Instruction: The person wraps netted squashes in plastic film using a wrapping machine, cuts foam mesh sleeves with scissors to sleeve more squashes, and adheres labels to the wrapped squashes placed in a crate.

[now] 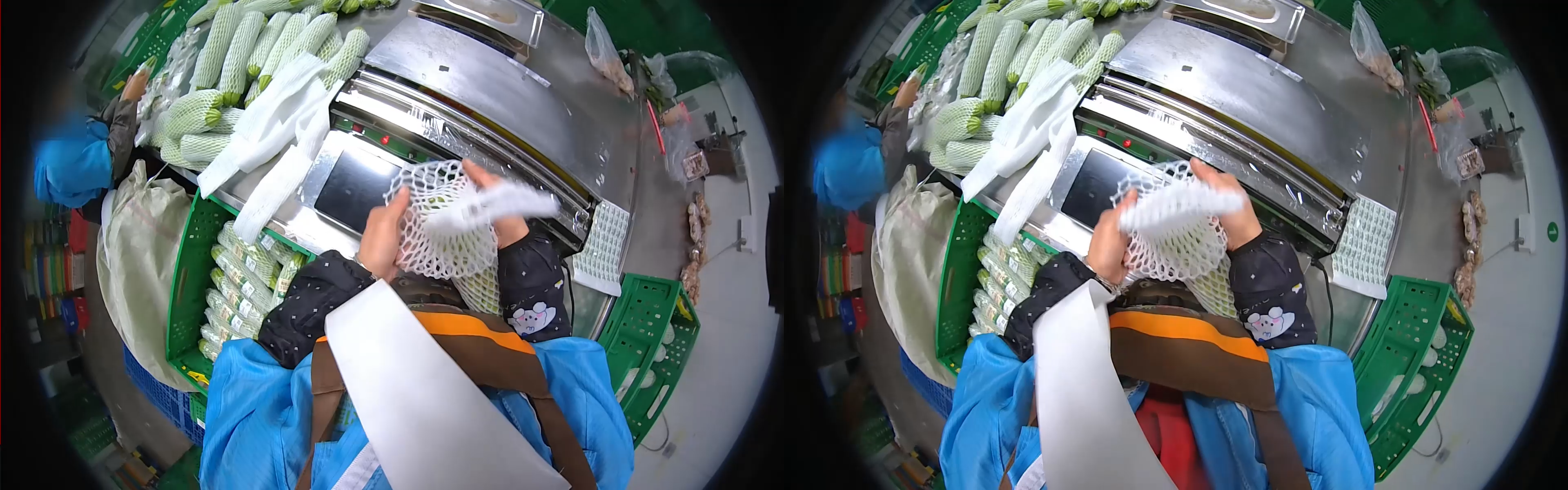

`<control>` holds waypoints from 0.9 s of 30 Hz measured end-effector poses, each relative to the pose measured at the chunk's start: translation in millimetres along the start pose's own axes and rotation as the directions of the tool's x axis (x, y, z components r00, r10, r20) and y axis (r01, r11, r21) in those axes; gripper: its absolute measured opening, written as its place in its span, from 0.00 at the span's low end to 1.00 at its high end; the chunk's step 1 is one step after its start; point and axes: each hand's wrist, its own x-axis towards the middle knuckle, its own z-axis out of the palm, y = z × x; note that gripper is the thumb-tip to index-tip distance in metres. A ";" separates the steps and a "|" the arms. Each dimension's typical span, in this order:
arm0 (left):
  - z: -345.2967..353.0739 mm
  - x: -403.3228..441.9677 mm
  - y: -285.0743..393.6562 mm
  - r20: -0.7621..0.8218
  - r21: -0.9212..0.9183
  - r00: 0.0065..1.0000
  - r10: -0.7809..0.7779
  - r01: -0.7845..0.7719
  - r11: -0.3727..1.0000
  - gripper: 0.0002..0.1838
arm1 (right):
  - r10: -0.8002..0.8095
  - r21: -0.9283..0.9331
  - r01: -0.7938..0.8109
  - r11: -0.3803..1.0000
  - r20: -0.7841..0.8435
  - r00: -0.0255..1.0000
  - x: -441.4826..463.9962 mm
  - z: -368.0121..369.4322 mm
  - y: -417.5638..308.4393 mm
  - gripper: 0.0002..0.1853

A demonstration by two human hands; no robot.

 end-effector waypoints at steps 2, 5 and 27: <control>8.9 -6.5 14.1 0.038 0.396 0.982 0.184 -0.184 0.900 0.26 | 0.066 -0.195 -0.064 0.979 0.004 0.998 -7.4 -4.6 -22.7 0.20; 6.9 0.1 14.9 0.042 0.280 0.997 0.060 -0.069 0.957 0.23 | -0.233 0.102 0.238 0.966 -0.058 0.971 -20.8 0.3 -22.8 0.24; -42.4 -27.7 -39.8 0.341 0.079 0.836 -0.431 0.431 0.899 0.15 | 0.075 0.131 -0.073 0.989 -0.014 0.997 -66.4 -47.8 35.0 0.12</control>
